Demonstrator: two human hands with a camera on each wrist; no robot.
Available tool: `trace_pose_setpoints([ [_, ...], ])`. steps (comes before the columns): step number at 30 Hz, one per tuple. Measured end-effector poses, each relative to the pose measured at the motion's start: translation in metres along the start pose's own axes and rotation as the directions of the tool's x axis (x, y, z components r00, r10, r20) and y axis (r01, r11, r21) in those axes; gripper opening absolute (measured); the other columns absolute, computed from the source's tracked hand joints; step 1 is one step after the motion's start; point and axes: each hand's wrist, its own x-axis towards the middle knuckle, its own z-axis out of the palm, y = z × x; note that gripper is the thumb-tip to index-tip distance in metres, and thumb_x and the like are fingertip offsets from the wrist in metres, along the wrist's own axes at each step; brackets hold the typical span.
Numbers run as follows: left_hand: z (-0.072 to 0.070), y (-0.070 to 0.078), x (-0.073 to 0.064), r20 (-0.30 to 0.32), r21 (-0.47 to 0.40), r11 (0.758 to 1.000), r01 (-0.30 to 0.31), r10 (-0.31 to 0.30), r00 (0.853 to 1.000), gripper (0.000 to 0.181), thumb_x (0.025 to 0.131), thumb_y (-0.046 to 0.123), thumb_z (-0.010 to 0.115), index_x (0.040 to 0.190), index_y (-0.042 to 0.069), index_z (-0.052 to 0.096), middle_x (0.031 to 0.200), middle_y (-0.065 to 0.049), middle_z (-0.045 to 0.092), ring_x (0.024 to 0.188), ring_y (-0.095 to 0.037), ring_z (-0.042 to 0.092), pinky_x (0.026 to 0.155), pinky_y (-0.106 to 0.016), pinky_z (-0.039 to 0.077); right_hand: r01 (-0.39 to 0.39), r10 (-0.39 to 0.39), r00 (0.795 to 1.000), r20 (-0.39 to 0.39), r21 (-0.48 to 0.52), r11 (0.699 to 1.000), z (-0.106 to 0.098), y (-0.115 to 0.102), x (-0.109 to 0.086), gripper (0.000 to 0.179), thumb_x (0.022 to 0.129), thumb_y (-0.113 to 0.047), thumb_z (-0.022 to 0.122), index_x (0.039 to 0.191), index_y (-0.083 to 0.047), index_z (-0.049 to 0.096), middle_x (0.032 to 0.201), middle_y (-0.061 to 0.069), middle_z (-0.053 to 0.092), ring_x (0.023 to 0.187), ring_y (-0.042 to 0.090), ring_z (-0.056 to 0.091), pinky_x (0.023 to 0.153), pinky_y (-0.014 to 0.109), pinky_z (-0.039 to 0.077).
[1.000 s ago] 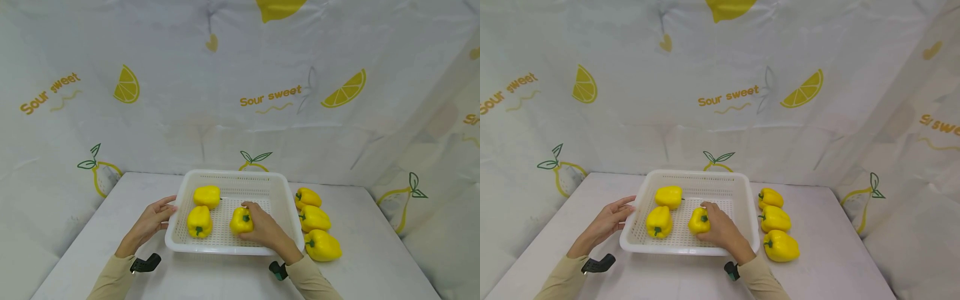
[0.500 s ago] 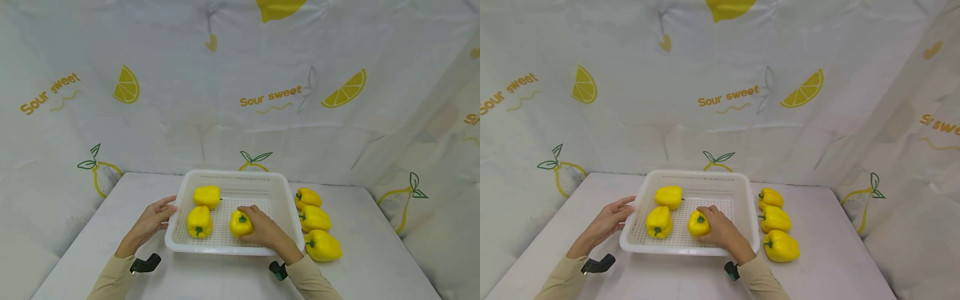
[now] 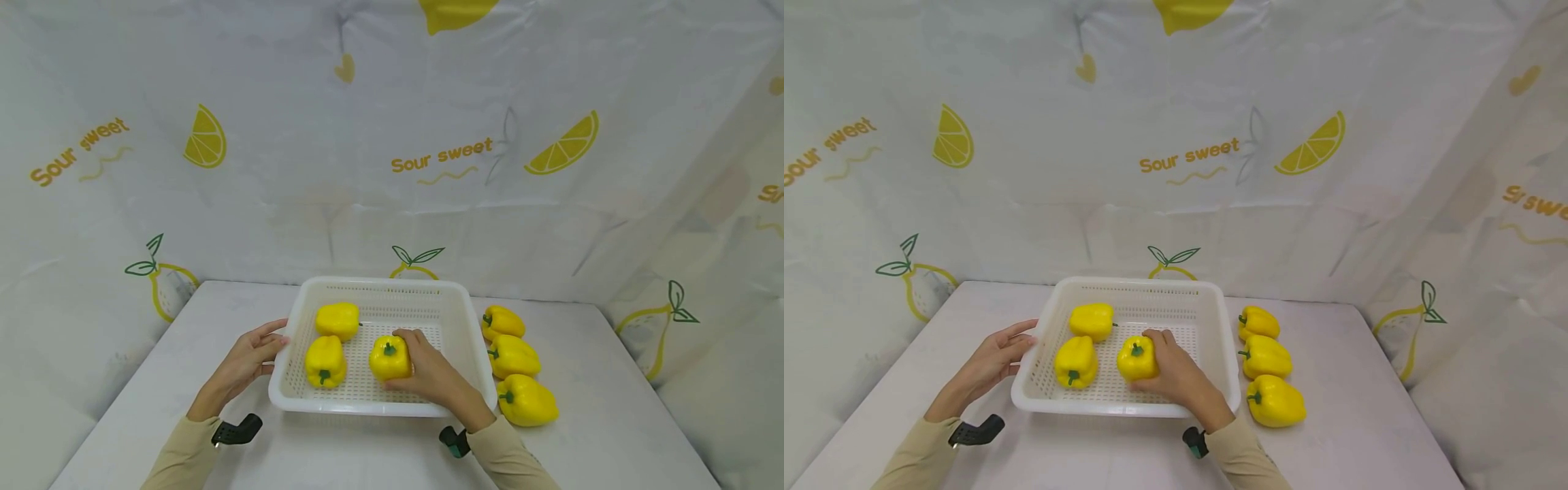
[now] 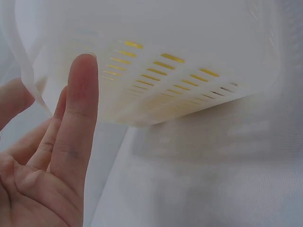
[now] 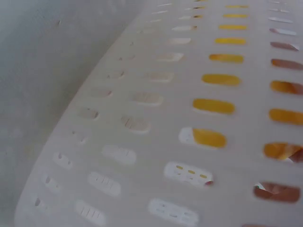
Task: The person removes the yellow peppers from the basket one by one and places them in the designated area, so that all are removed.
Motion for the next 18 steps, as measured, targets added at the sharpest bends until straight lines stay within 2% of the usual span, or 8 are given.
trace_pose_setpoints([
  [6, -0.0006, -0.001, 0.0002, -0.001, -0.002, 1.0, -0.001, 0.001, 1.0, 0.068, 0.101, 0.026, 0.058, 0.156, 0.003, 0.024, 0.114, -0.002, 0.065, 0.095, -0.015, 0.071, 0.082, -0.036, 0.062, 0.017, -0.021, 0.997, -0.074, -0.046, 0.999, -0.0024, -0.0036, -0.0007, 0.086, 0.073, -0.04, 0.087, 0.143, -0.012, 0.046, 0.123, 0.01, 0.052, 0.105, 0.025, 0.06, 0.096, 0.048, 0.055],
  [14, -0.0012, -0.0015, 0.0009, 0.004, -0.005, 1.0, -0.007, 0.007, 1.0, 0.068, 0.102, 0.026, 0.057, 0.156, 0.003, 0.023, 0.113, 0.0, 0.065, 0.095, -0.014, 0.071, 0.082, -0.035, 0.062, 0.036, -0.046, 0.99, -0.135, -0.08, 0.996, -0.0057, -0.0064, -0.0027, 0.083, 0.072, -0.033, 0.089, 0.141, -0.012, 0.048, 0.131, 0.008, 0.056, 0.114, 0.025, 0.062, 0.099, 0.046, 0.054],
  [18, -0.0005, -0.0007, 0.0009, -0.002, -0.006, 1.0, -0.002, 0.002, 1.0, 0.068, 0.101, 0.026, 0.058, 0.156, 0.003, 0.024, 0.115, -0.002, 0.065, 0.095, -0.014, 0.071, 0.082, -0.035, 0.062, 0.047, -0.062, 0.986, -0.156, -0.102, 0.994, -0.0087, -0.0061, -0.0057, 0.083, 0.07, -0.032, 0.091, 0.139, -0.011, 0.05, 0.131, 0.008, 0.057, 0.113, 0.024, 0.062, 0.098, 0.045, 0.055],
])
